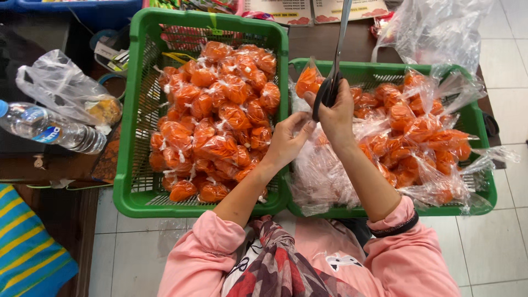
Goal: The person uses scissors to trim the excess plastic from individual small bags of orange food items, then places the trimmed bags into a separate basket.
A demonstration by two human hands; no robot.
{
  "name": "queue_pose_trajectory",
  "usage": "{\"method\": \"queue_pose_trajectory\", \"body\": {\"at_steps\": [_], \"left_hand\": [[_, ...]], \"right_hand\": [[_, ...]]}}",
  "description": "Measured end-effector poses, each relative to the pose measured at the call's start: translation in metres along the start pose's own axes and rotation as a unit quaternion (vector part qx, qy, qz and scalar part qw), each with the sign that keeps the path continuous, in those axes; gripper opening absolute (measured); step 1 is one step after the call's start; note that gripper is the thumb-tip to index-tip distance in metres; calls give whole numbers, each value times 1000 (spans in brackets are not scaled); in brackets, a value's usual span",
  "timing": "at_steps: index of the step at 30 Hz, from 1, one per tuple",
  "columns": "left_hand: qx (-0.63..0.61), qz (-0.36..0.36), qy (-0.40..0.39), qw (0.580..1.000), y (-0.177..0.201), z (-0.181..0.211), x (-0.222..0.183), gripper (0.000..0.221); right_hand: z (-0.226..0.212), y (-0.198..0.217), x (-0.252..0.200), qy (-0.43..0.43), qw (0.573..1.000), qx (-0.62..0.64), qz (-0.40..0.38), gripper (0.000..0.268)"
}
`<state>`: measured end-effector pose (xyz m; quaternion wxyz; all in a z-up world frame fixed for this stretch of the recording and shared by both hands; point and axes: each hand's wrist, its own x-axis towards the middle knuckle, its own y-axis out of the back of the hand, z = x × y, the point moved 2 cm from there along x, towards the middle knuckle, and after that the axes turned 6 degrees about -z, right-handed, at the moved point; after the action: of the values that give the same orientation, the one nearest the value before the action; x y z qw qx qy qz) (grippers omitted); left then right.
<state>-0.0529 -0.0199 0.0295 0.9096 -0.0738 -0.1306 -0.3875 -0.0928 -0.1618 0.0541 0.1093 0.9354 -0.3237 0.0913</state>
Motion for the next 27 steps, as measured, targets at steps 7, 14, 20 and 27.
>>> {"method": "queue_pose_trajectory", "body": {"at_steps": [7,14,20,27], "left_hand": [[-124,99,0,987,21,0,12,19],[-321,121,52,938,39,-15,17,20],[-368,119,61,920,39,-19,21,15],[-339,113,71,931,35,-10,21,13]], "right_hand": [[-22,20,-17,-51,983,104,-141,36],[-37,65,-36,-113,834,90,-533,91],[-35,81,-38,-171,774,91,-603,96],[2,65,-29,-197,755,138,-610,106]]}}
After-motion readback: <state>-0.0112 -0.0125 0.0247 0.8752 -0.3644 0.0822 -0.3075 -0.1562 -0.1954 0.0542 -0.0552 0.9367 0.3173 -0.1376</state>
